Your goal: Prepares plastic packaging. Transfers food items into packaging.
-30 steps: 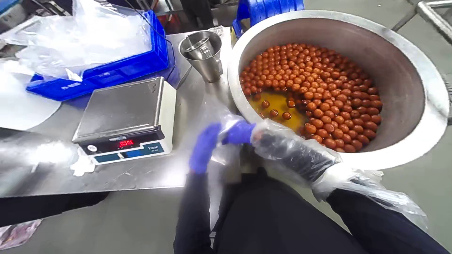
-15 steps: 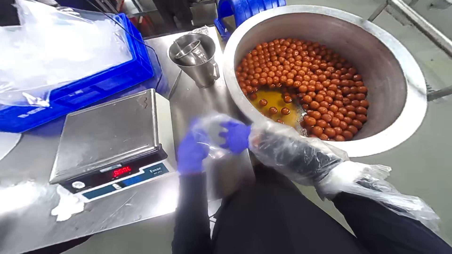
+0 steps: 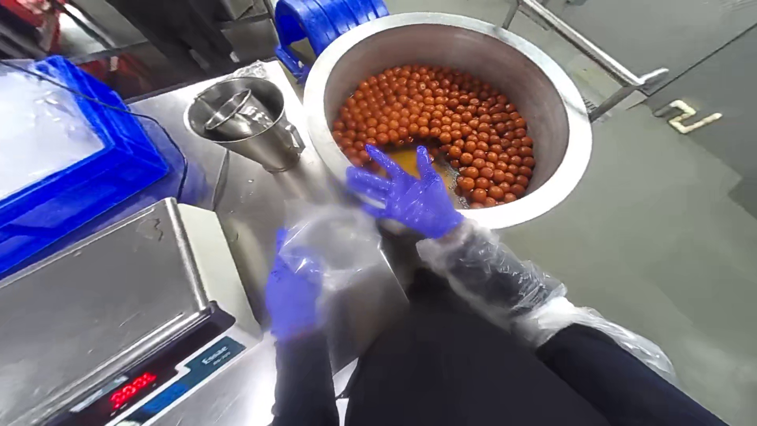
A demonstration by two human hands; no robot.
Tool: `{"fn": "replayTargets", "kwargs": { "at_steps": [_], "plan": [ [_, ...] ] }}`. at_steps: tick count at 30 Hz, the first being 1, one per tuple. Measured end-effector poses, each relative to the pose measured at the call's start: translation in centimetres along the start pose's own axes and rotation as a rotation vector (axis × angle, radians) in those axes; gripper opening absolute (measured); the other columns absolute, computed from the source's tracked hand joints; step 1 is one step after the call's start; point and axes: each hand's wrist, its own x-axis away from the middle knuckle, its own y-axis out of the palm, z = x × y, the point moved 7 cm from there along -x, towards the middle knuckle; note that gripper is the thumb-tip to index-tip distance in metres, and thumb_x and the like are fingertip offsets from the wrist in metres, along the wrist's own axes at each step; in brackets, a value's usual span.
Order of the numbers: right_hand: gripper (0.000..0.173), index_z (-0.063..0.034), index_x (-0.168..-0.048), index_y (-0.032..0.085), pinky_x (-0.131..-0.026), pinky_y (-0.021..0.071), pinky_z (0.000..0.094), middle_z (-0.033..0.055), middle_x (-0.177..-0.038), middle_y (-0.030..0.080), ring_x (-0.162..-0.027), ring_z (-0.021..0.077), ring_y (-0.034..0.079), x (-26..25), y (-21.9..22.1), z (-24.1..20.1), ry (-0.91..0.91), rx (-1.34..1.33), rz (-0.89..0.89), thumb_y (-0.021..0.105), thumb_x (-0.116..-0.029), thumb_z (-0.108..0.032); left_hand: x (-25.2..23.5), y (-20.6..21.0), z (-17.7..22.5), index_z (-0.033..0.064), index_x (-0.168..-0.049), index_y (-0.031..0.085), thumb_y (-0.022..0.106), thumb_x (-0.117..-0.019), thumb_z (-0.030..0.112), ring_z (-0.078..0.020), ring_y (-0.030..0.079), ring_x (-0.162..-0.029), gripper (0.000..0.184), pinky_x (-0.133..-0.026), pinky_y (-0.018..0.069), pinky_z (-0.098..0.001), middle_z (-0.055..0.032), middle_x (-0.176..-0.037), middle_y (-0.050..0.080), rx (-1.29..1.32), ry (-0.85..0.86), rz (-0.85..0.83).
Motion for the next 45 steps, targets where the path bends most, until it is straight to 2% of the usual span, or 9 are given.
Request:
{"fn": "replayTargets", "kwargs": {
  "at_steps": [6, 11, 15, 19, 25, 30, 34, 40, 45],
  "plan": [
    [0.089, -0.0149, -0.152, 0.048, -0.103, 0.0517, 0.0471, 0.0170, -0.144, 0.059, -0.133, 0.0325, 0.057, 2.5, -1.5, -4.1, -0.073, 0.107, 0.068, 0.001, -0.1000, -0.070, 0.9, -0.1, 0.8, 0.0136, -0.115, 0.053, 0.011, -0.1103, 0.018, 0.0033, 0.061, -0.061, 0.042, -0.057, 0.0533, -0.0143, 0.0107, -0.073, 0.064, 0.035, 0.068, 0.054],
    [0.065, -0.0083, -0.132, 0.064, -0.095, 0.0584, 0.0368, 0.0092, -0.123, 0.073, -0.114, 0.0219, 0.069, 6.5, -4.3, -14.5, -0.276, 0.605, 0.333, 0.012, -0.1117, -0.042, 2.8, -0.6, 1.8, 0.0184, -0.112, 0.055, 0.013, -0.1096, 0.021, 0.0014, 0.067, -0.066, 0.042, -0.058, 0.0565, -0.0156, 0.0121, -0.074, 0.068, 0.128, 0.216, 0.121],
    [0.042, -0.0085, -0.128, 0.068, -0.096, 0.0571, 0.0368, 0.0053, -0.119, 0.074, -0.113, 0.0182, 0.069, 6.6, -8.6, -18.8, -0.145, 1.038, 0.483, 0.034, -0.1114, -0.028, 2.7, -1.6, 0.6, 0.0192, -0.110, 0.062, 0.009, -0.1089, 0.025, -0.0037, 0.068, -0.067, 0.053, -0.059, 0.0572, -0.0200, 0.0066, -0.077, 0.070, 0.282, 0.244, 0.107],
    [0.034, -0.0101, -0.124, 0.071, -0.094, 0.0556, 0.0308, 0.0012, -0.116, 0.074, -0.109, 0.0107, 0.069, 4.4, -13.6, -17.9, 0.182, 1.200, 0.478, 0.049, -0.1083, -0.031, 2.5, 0.7, 0.5, 0.0185, -0.094, 0.062, 0.019, -0.1112, 0.027, -0.0034, 0.066, -0.057, 0.047, -0.049, 0.0545, -0.0180, 0.0062, -0.067, 0.067, 0.288, 0.151, 0.217],
    [0.036, -0.0117, -0.124, 0.070, -0.092, 0.0541, 0.0339, 0.0020, -0.113, 0.074, -0.104, 0.0117, 0.069, 2.5, -21.5, -18.3, 0.434, 1.173, 0.524, 0.050, -0.1076, -0.037, 2.4, 0.3, -0.8, 0.0090, -0.105, 0.064, 0.031, -0.1092, 0.022, -0.0137, 0.072, -0.073, 0.036, -0.061, 0.0605, -0.0270, -0.0046, -0.081, 0.071, 0.331, 0.189, 0.159],
    [0.036, -0.0115, -0.125, 0.069, -0.090, 0.0531, 0.0356, 0.0044, -0.113, 0.074, -0.105, 0.0140, 0.068, 2.6, -25.9, -17.8, 0.567, 1.075, 0.524, 0.048, -0.1087, -0.035, 2.1, -0.3, -1.1, 0.0160, -0.100, 0.059, 0.023, -0.1112, 0.025, -0.0078, 0.069, -0.064, 0.039, -0.057, 0.0584, -0.0236, 0.0032, -0.070, 0.066, 0.138, 0.194, 0.350],
    [0.038, -0.0121, -0.127, 0.068, -0.091, 0.0553, 0.0376, 0.0045, -0.114, 0.074, -0.107, 0.0160, 0.069, 2.3, -28.8, -16.5, 0.621, 1.002, 0.528, 0.048, -0.1083, -0.038, 1.2, -1.3, -1.7, 0.0060, -0.099, 0.066, 0.037, -0.1081, 0.027, -0.0132, 0.071, -0.067, 0.037, -0.059, 0.0598, -0.0266, -0.0046, -0.076, 0.070, 0.333, 0.125, 0.259],
    [0.043, -0.0168, -0.124, 0.070, -0.090, 0.0536, 0.0443, 0.0038, -0.116, 0.074, -0.108, 0.0182, 0.068, 1.3, -30.3, -15.2, 0.640, 1.091, 0.534, 0.050, -0.1045, -0.049, 0.7, -0.9, -2.3, 0.0041, -0.091, 0.061, 0.033, -0.1081, 0.029, -0.0119, 0.067, -0.057, 0.042, -0.050, 0.0572, -0.0262, -0.0042, -0.067, 0.065, 0.422, 0.128, 0.442],
    [0.045, -0.0134, -0.128, 0.069, -0.096, 0.0485, 0.0499, 0.0088, -0.122, 0.070, -0.112, 0.0235, 0.064, -2.0, -32.7, -13.2, 0.746, 1.216, 0.513, 0.052, -0.1050, -0.048, 0.2, 0.1, -2.2, 0.0041, -0.097, 0.068, 0.038, -0.1080, 0.028, -0.0114, 0.070, -0.065, 0.040, -0.056, 0.0580, -0.0249, -0.0052, -0.074, 0.071, 0.421, 0.091, 0.285]
  ]
}}
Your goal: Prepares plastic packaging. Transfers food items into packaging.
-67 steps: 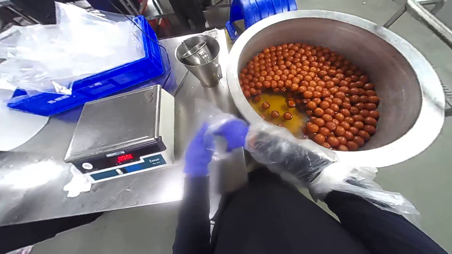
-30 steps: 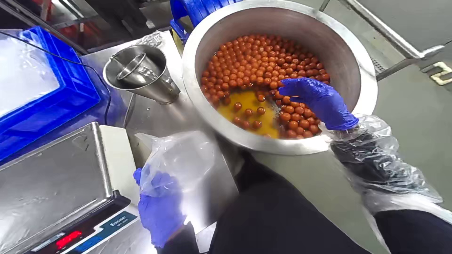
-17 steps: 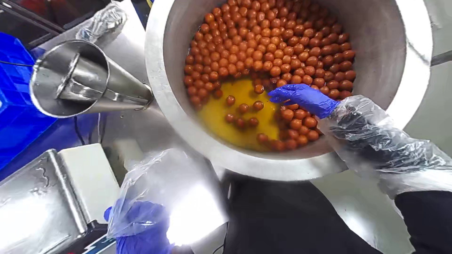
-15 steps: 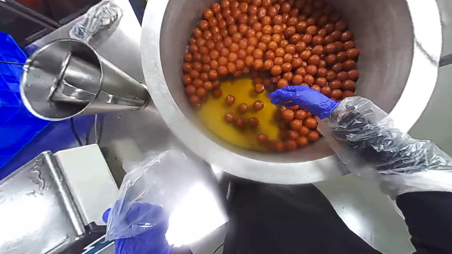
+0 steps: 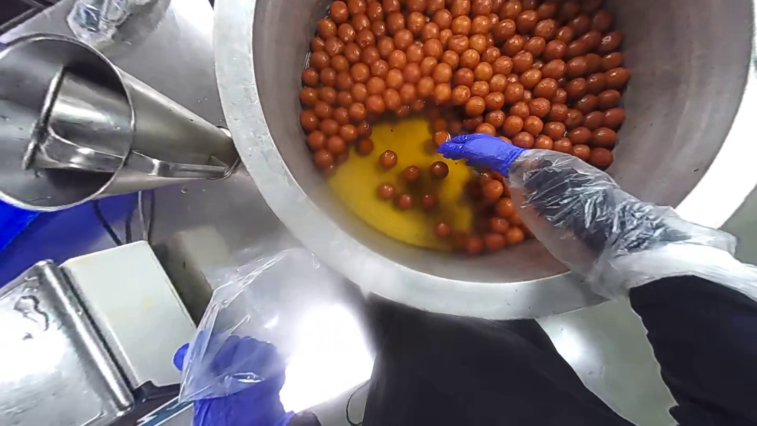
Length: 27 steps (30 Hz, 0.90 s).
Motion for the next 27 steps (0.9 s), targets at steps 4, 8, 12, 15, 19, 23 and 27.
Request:
{"fn": "replayTargets", "kwargs": {
  "at_steps": [4, 8, 12, 15, 19, 23, 27],
  "plan": [
    [0.051, -0.0122, -0.122, 0.072, -0.096, 0.0474, 0.0608, 0.0149, -0.121, 0.070, -0.112, 0.0335, 0.065, -0.8, 1.9, -0.4, -0.086, 0.142, 0.033, 0.051, -0.1029, -0.054, 0.1, 0.0, 0.0, 0.0047, -0.094, 0.066, 0.039, -0.1069, 0.026, -0.0120, 0.070, -0.064, 0.037, -0.056, 0.0582, -0.0255, -0.0045, -0.073, 0.068, 0.002, 0.014, 0.034],
    [0.055, -0.0094, -0.132, 0.067, -0.103, 0.0425, 0.0645, 0.0213, -0.131, 0.065, -0.123, 0.0394, 0.060, -2.9, 3.5, -1.3, -0.049, 0.306, -0.082, 0.042, -0.1077, -0.051, -0.4, 1.0, -0.4, 0.0088, -0.094, 0.070, 0.041, -0.1077, 0.023, -0.0054, 0.066, -0.058, 0.035, -0.052, 0.0542, -0.0193, 0.0012, -0.068, 0.067, -0.030, -0.010, -0.055],
    [0.062, -0.0105, -0.143, 0.059, -0.108, 0.0382, 0.0626, 0.0216, -0.143, 0.057, -0.134, 0.0396, 0.053, -4.8, 5.5, -1.6, 0.027, 0.412, -0.204, 0.029, -0.1099, -0.053, -0.8, 0.5, -0.4, 0.0070, -0.097, 0.070, 0.041, -0.1082, 0.024, -0.0063, 0.068, -0.063, 0.036, -0.057, 0.0559, -0.0199, 0.0001, -0.071, 0.068, 0.065, -0.068, -0.145],
    [0.069, -0.0059, -0.143, 0.058, -0.113, 0.0330, 0.0650, 0.0233, -0.145, 0.055, -0.139, 0.0405, 0.049, -4.7, 7.0, -2.3, 0.034, 0.444, -0.240, 0.023, -0.1098, -0.055, -0.8, 0.5, -0.5, 0.0082, -0.094, 0.071, 0.042, -0.1078, 0.028, -0.0058, 0.066, -0.059, 0.038, -0.053, 0.0544, -0.0199, 0.0008, -0.068, 0.067, 0.033, -0.050, -0.109],
    [0.074, -0.0025, -0.142, 0.058, -0.113, 0.0328, 0.0666, 0.0249, -0.146, 0.055, -0.139, 0.0418, 0.048, -4.5, 8.6, -3.1, 0.018, 0.473, -0.304, 0.017, -0.1096, -0.056, -0.9, 0.4, -0.4, 0.0106, -0.096, 0.070, 0.043, -0.1077, 0.029, -0.0059, 0.064, -0.057, 0.035, -0.051, 0.0539, -0.0214, 0.0025, -0.067, 0.065, -0.040, -0.033, -0.138],
    [0.076, 0.0007, -0.139, 0.058, -0.111, 0.0337, 0.0665, 0.0268, -0.144, 0.055, -0.138, 0.0425, 0.049, -3.9, 9.8, -3.7, 0.062, 0.475, -0.355, 0.018, -0.1095, -0.056, -0.8, 1.4, -0.9, 0.0082, -0.091, 0.070, 0.044, -0.1067, 0.025, -0.0043, 0.065, -0.054, 0.035, -0.049, 0.0531, -0.0184, 0.0023, -0.064, 0.066, 0.042, -0.032, -0.045],
    [0.072, 0.0002, -0.140, 0.058, -0.112, 0.0344, 0.0648, 0.0261, -0.143, 0.056, -0.137, 0.0414, 0.050, -4.4, 11.4, -3.0, 0.043, 0.502, -0.434, 0.020, -0.1105, -0.054, -0.7, 2.3, -1.2, 0.0097, -0.085, 0.069, 0.045, -0.1063, 0.024, -0.0004, 0.060, -0.050, 0.035, -0.046, 0.0486, -0.0141, 0.0054, -0.060, 0.062, 0.020, -0.026, -0.038]
  ]
}}
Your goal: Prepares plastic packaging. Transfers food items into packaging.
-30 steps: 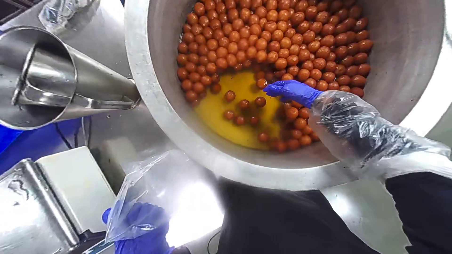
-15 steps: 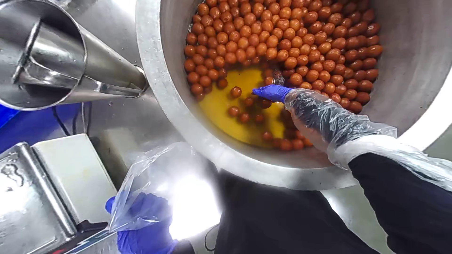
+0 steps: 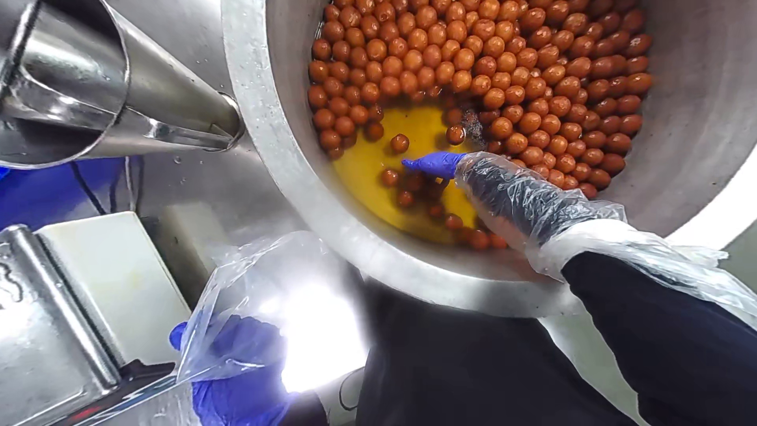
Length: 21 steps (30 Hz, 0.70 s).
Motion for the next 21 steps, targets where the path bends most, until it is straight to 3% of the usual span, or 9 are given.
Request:
{"fn": "replayTargets", "kwargs": {
  "at_steps": [4, 6, 9, 11, 15, 18, 21],
  "plan": [
    [0.072, -0.0015, -0.132, 0.064, -0.108, 0.0385, 0.0658, 0.0245, -0.136, 0.061, -0.132, 0.0407, 0.055, -0.3, 1.6, 0.4, 0.050, 0.030, -0.055, 0.029, -0.1078, -0.059, 0.1, -0.3, 0.3, 0.0077, -0.084, 0.069, 0.044, -0.1063, 0.022, -0.0033, 0.066, -0.058, 0.036, -0.052, 0.0529, -0.0156, 0.0022, -0.065, 0.066, -0.027, 0.029, 0.007],
    [0.067, -0.0034, -0.132, 0.065, -0.106, 0.0395, 0.0662, 0.0235, -0.135, 0.062, -0.131, 0.0401, 0.055, 0.0, 2.4, 0.8, 0.082, -0.004, -0.098, 0.038, -0.1060, -0.059, 0.1, -0.2, 0.4, 0.0073, -0.086, 0.068, 0.043, -0.1071, 0.022, -0.0026, 0.065, -0.057, 0.036, -0.052, 0.0520, -0.0153, 0.0028, -0.064, 0.065, -0.050, 0.062, -0.003],
    [0.062, -0.0033, -0.127, 0.067, -0.098, 0.0435, 0.0666, 0.0238, -0.126, 0.065, -0.122, 0.0404, 0.060, 0.0, 3.4, 1.1, 0.063, 0.082, -0.166, 0.042, -0.1061, -0.056, 0.3, -1.2, 0.9, 0.0072, -0.098, 0.068, 0.042, -0.1081, 0.020, -0.0042, 0.066, -0.059, 0.031, -0.053, 0.0540, -0.0186, 0.0017, -0.069, 0.067, -0.073, 0.100, -0.031],
    [0.060, -0.0043, -0.129, 0.066, -0.099, 0.0435, 0.0655, 0.0229, -0.125, 0.065, -0.121, 0.0392, 0.060, 0.5, 3.9, 1.4, 0.085, 0.075, -0.221, 0.044, -0.1057, -0.055, 0.1, -1.3, 0.9, 0.0052, -0.097, 0.069, 0.044, -0.1065, 0.018, -0.0047, 0.064, -0.058, 0.030, -0.052, 0.0526, -0.0188, 0.0018, -0.068, 0.065, -0.026, 0.099, -0.047],
    [0.059, -0.0044, -0.125, 0.067, -0.095, 0.0472, 0.0545, 0.0176, -0.118, 0.067, -0.108, 0.0287, 0.063, 2.1, 4.7, 1.8, 0.150, -0.040, -0.267, 0.045, -0.1050, -0.056, -0.4, -0.9, 0.4, 0.0055, -0.092, 0.068, 0.043, -0.1073, 0.020, -0.0008, 0.061, -0.055, 0.032, -0.052, 0.0514, -0.0151, 0.0037, -0.065, 0.063, 0.015, 0.027, -0.097],
    [0.061, -0.0033, -0.131, 0.063, -0.102, 0.0455, 0.0555, 0.0188, -0.124, 0.065, -0.116, 0.0296, 0.062, 2.9, 5.0, 2.1, 0.169, -0.129, -0.265, 0.045, -0.1050, -0.056, -0.7, -1.2, 0.5, 0.0050, -0.098, 0.071, 0.043, -0.1074, 0.021, -0.0017, 0.066, -0.062, 0.033, -0.058, 0.0545, -0.0160, 0.0019, -0.072, 0.069, 0.023, -0.053, -0.220],
    [0.065, -0.0026, -0.136, 0.061, -0.110, 0.0366, 0.0623, 0.0218, -0.137, 0.059, -0.132, 0.0357, 0.053, 3.4, 5.2, 1.8, 0.177, -0.158, -0.264, 0.044, -0.1049, -0.057, -0.7, -0.9, 0.4, 0.0053, -0.095, 0.070, 0.045, -0.1060, 0.018, -0.0016, 0.064, -0.058, 0.030, -0.054, 0.0535, -0.0162, 0.0026, -0.068, 0.067, -0.006, -0.015, -0.194]
  ]
}}
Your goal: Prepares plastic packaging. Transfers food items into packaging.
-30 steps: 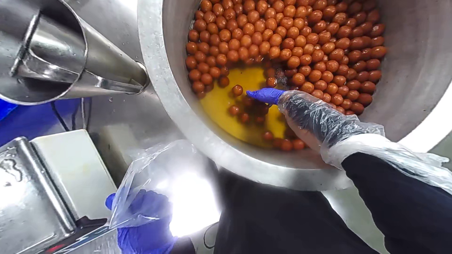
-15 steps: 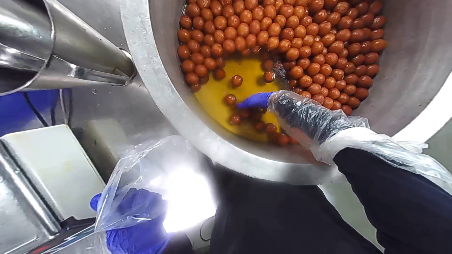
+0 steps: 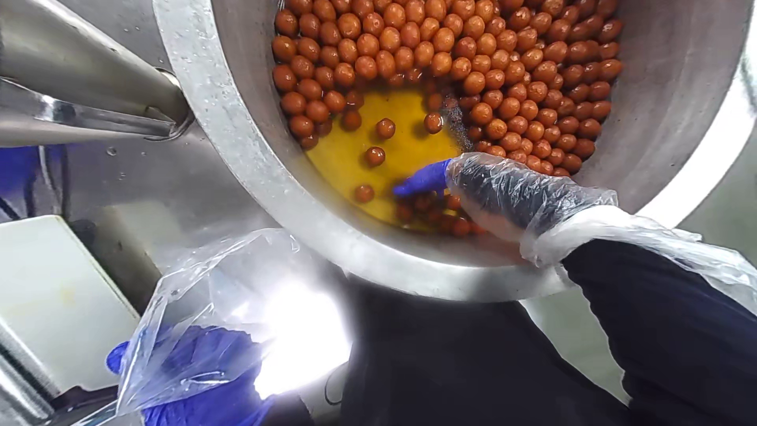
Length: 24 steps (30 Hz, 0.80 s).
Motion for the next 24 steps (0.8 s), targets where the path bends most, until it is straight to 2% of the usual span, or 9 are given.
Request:
{"fn": "replayTargets", "kwargs": {
  "at_steps": [5, 9, 12, 15, 18, 20, 21, 22, 24],
  "plan": [
    [0.049, -0.0148, -0.149, 0.054, -0.105, 0.0405, 0.0631, 0.0200, -0.143, 0.058, -0.132, 0.0392, 0.054, 0.9, -0.5, -1.6, -0.180, 0.328, 0.076, 0.043, -0.1097, -0.042, 0.2, -0.1, 0.4, 0.0045, -0.098, 0.068, 0.043, -0.1072, 0.016, -0.0018, 0.064, -0.057, 0.028, -0.052, 0.0531, -0.0160, 0.0026, -0.068, 0.066, 0.002, 0.052, 0.054],
    [0.030, -0.0147, -0.126, 0.071, -0.097, 0.0466, 0.0639, 0.0168, -0.125, 0.068, -0.119, 0.0394, 0.062, 4.2, -2.6, -0.3, -0.154, 0.709, 0.231, 0.066, -0.0969, -0.018, 0.4, 0.3, 0.0, 0.0025, -0.099, 0.069, 0.045, -0.1060, 0.014, -0.0054, 0.068, -0.062, 0.028, -0.056, 0.0563, -0.0189, -0.0008, -0.072, 0.069, 0.047, 0.041, 0.064],
    [0.047, -0.0205, -0.128, 0.069, -0.089, 0.0494, 0.0653, 0.0169, -0.121, 0.068, -0.112, 0.0414, 0.064, 4.1, -2.2, 4.3, -0.075, 0.872, 0.247, 0.078, -0.0826, -0.016, 0.6, -0.1, 0.3, 0.0019, -0.100, 0.067, 0.044, -0.1058, 0.013, -0.0063, 0.068, -0.061, 0.026, -0.055, 0.0560, -0.0197, -0.0015, -0.072, 0.069, 0.050, 0.059, 0.080],
    [0.069, -0.0240, -0.139, 0.061, -0.099, 0.0415, 0.0672, 0.0207, -0.126, 0.064, -0.116, 0.0441, 0.060, 2.5, -1.1, 7.9, -0.035, 0.959, 0.251, 0.085, -0.0746, -0.022, 0.7, -1.6, 0.5, 0.0034, -0.100, 0.068, 0.046, -0.1059, 0.019, -0.0059, 0.065, -0.059, 0.028, -0.054, 0.0545, -0.0196, -0.0003, -0.070, 0.066, 0.107, 0.039, 0.088],
    [0.066, -0.0214, -0.144, 0.056, -0.110, 0.0316, 0.0649, 0.0188, -0.131, 0.063, -0.123, 0.0409, 0.057, 1.1, -0.5, 9.1, -0.039, 0.980, 0.229, 0.080, -0.0826, -0.024, 1.1, -3.4, 1.0, 0.0018, -0.096, 0.066, 0.037, -0.1075, 0.030, -0.0129, 0.067, -0.061, 0.043, -0.054, 0.0561, -0.0270, -0.0046, -0.071, 0.066, 0.183, 0.054, 0.133],
    [0.045, -0.0210, -0.126, 0.068, -0.101, 0.0398, 0.0661, 0.0134, -0.112, 0.071, -0.107, 0.0370, 0.065, -0.5, -0.5, 10.4, -0.286, 1.033, 0.449, 0.073, -0.0826, -0.031, 0.8, -0.8, 0.2, 0.0016, -0.092, 0.065, 0.035, -0.1086, 0.023, -0.0104, 0.066, -0.055, 0.041, -0.049, 0.0558, -0.0234, -0.0038, -0.065, 0.066, 0.148, 0.101, 0.202],
    [0.033, -0.0207, -0.102, 0.075, -0.083, 0.0465, 0.0672, 0.0104, -0.089, 0.072, -0.084, 0.0346, 0.068, -1.1, -0.5, 11.3, -0.566, 1.031, 0.703, 0.069, -0.0732, -0.036, 0.6, -0.2, 0.1, 0.0020, -0.092, 0.065, 0.037, -0.1082, 0.020, -0.0083, 0.065, -0.054, 0.037, -0.049, 0.0544, -0.0212, -0.0028, -0.064, 0.065, 0.132, 0.101, 0.199],
    [0.030, -0.0211, -0.114, 0.071, -0.093, 0.0441, 0.0657, 0.0099, -0.108, 0.071, -0.103, 0.0347, 0.066, -0.5, -0.7, 10.2, -0.304, 1.044, 0.452, 0.069, -0.0852, -0.030, 0.5, 0.2, -0.1, 0.0027, -0.092, 0.066, 0.041, -0.1072, 0.017, -0.0060, 0.064, -0.053, 0.033, -0.049, 0.0539, -0.0192, -0.0011, -0.064, 0.065, 0.117, 0.090, 0.178],
    [0.030, -0.0221, -0.120, 0.070, -0.096, 0.0440, 0.0637, 0.0098, -0.124, 0.067, -0.117, 0.0353, 0.061, 1.5, -0.9, 8.1, -0.059, 1.004, 0.225, 0.070, -0.0902, -0.023, 0.3, -0.2, 0.1, 0.0055, -0.092, 0.067, 0.043, -0.1073, 0.017, -0.0027, 0.062, -0.053, 0.031, -0.050, 0.0525, -0.0165, 0.0028, -0.063, 0.063, 0.074, 0.070, 0.145]
  ]
}}
